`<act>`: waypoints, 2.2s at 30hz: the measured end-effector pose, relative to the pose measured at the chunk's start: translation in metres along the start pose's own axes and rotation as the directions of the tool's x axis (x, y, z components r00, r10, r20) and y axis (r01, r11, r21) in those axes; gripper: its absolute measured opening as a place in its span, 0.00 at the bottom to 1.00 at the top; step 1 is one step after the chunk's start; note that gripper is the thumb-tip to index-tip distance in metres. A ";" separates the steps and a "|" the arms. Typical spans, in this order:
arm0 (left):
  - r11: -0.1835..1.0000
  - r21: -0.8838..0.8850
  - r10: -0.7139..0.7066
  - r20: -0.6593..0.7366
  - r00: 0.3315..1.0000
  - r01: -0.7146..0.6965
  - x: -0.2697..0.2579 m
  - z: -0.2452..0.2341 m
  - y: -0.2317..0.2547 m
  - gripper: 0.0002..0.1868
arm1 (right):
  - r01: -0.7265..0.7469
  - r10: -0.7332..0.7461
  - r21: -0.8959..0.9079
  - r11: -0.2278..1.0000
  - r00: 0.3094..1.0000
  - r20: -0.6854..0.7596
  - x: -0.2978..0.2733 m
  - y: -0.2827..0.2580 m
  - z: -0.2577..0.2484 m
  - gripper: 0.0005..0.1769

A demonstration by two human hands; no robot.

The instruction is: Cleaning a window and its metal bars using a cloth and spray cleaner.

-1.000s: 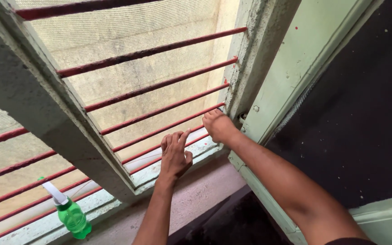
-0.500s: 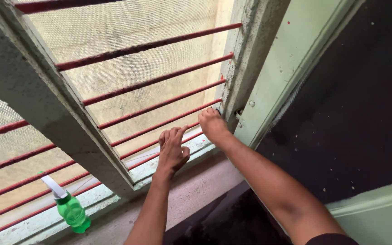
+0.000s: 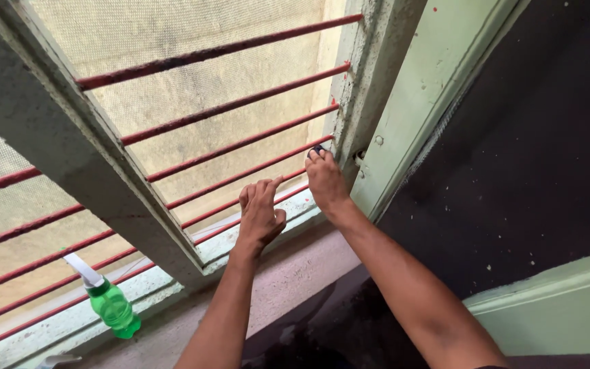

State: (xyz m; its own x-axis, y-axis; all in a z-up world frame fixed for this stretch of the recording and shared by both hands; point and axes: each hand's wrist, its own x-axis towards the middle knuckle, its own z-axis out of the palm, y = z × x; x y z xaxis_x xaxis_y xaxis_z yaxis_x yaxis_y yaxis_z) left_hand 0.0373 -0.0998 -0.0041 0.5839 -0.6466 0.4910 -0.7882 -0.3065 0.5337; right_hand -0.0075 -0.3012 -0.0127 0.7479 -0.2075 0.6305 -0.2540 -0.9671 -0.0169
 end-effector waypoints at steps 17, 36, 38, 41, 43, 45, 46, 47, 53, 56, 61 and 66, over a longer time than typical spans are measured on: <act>0.997 0.068 0.036 0.064 0.997 -0.040 -0.005 0.000 -0.007 0.46 | -0.091 0.123 0.305 0.948 0.989 -0.087 -0.035 -0.009 -0.037 0.15; 0.974 -0.004 0.224 -0.102 0.969 -0.225 -0.009 -0.025 0.011 0.39 | 0.062 -0.065 0.330 0.942 0.998 -0.001 -0.031 -0.029 -0.059 0.14; 0.920 0.178 0.389 -0.319 0.864 -0.348 -0.006 -0.049 0.035 0.36 | 0.196 -0.179 0.087 0.977 0.970 -0.165 -0.029 -0.016 -0.068 0.17; 0.880 0.392 0.396 -0.296 0.869 -0.267 0.011 -0.060 0.045 0.37 | 0.200 -0.208 -0.066 0.978 0.966 -0.151 -0.014 -0.009 -0.105 0.19; 0.906 0.348 0.341 -0.259 0.903 -0.243 0.013 -0.047 0.031 0.37 | 0.183 -0.204 -0.122 0.975 0.962 -0.184 -0.004 -0.014 -0.135 0.20; 0.928 0.306 0.286 -0.220 0.933 -0.212 0.017 -0.040 0.027 0.37 | 0.167 -0.204 -0.176 0.970 0.954 -0.218 0.005 -0.016 -0.156 0.20; 0.957 0.227 0.238 -0.241 0.941 -0.183 0.018 -0.040 0.030 0.34 | 0.150 -0.199 -0.210 0.966 0.952 -0.234 0.009 -0.016 -0.162 0.19; 0.978 0.145 0.185 -0.256 0.949 -0.151 0.018 -0.040 0.032 0.31 | 0.134 -0.194 -0.242 0.961 0.949 -0.247 0.012 -0.017 -0.168 0.18; 0.982 0.144 0.161 -0.321 0.933 -0.120 0.024 -0.034 0.031 0.30 | 0.024 -0.181 -0.531 0.847 0.952 -0.246 0.031 -0.005 -0.146 0.20; 0.985 0.129 0.149 -0.319 0.936 -0.112 0.024 -0.036 0.035 0.30 | 0.033 -0.222 -0.691 0.722 0.957 -0.186 0.023 -0.006 -0.133 0.24; 0.981 0.163 0.158 -0.327 0.932 -0.109 0.022 -0.035 0.036 0.31 | 0.078 -0.226 -0.768 0.636 0.970 -0.090 0.017 0.002 -0.117 0.28; 0.985 0.147 0.134 -0.315 0.940 -0.092 0.022 -0.034 0.035 0.31 | 0.115 -0.253 -0.797 0.592 0.966 -0.048 0.005 0.009 -0.095 0.28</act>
State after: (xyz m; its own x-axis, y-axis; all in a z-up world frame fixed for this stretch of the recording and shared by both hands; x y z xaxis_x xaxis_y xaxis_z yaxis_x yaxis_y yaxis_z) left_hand 0.0294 -0.1011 0.0488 0.5038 -0.4290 0.7497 -0.8584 -0.3453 0.3793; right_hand -0.0642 -0.2968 0.0645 0.7574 0.0513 0.6510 -0.5533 -0.4791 0.6815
